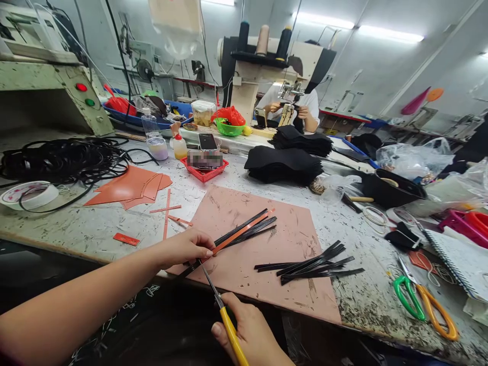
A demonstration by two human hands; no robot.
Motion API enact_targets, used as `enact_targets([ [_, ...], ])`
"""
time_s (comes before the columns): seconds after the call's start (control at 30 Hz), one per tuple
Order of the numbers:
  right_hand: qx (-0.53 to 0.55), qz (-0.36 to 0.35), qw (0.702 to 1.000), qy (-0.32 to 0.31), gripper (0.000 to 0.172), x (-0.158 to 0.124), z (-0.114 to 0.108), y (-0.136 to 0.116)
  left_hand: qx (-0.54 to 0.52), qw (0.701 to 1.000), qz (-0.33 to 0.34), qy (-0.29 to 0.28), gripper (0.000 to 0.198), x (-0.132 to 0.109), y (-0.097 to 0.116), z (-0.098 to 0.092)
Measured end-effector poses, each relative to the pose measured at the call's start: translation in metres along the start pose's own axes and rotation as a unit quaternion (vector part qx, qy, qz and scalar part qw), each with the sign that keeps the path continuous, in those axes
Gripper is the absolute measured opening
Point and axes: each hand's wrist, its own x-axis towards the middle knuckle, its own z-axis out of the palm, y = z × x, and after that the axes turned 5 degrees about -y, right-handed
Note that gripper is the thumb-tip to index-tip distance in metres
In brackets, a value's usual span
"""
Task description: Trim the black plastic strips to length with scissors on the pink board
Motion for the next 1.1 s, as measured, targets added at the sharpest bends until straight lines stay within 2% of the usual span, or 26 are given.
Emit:
enact_targets([
  [0.47,0.007,0.011,1.0,0.015,0.037,0.001,0.003,-0.001,-0.026,1.0,0.0,0.001,0.02,-0.001,-0.001,0.0],
  [0.67,0.021,0.007,1.0,0.002,0.044,0.002,0.007,0.0,-0.051,0.998,0.026,0.007,0.021,-0.01,-0.004,-0.002],
  [0.77,0.03,0.006,1.0,-0.007,0.047,0.002,0.008,-0.001,-0.076,0.997,0.024,0.005,0.034,-0.024,-0.014,-0.004],
  [0.9,0.047,-0.002,0.999,0.004,0.048,0.002,0.011,0.002,-0.13,0.991,0.033,-0.028,0.033,-0.045,-0.038,0.001],
  [1.1,0.017,0.011,1.0,-0.006,0.049,0.007,0.02,0.009,-0.152,0.987,0.021,0.051,0.036,-0.052,-0.069,0.016],
])
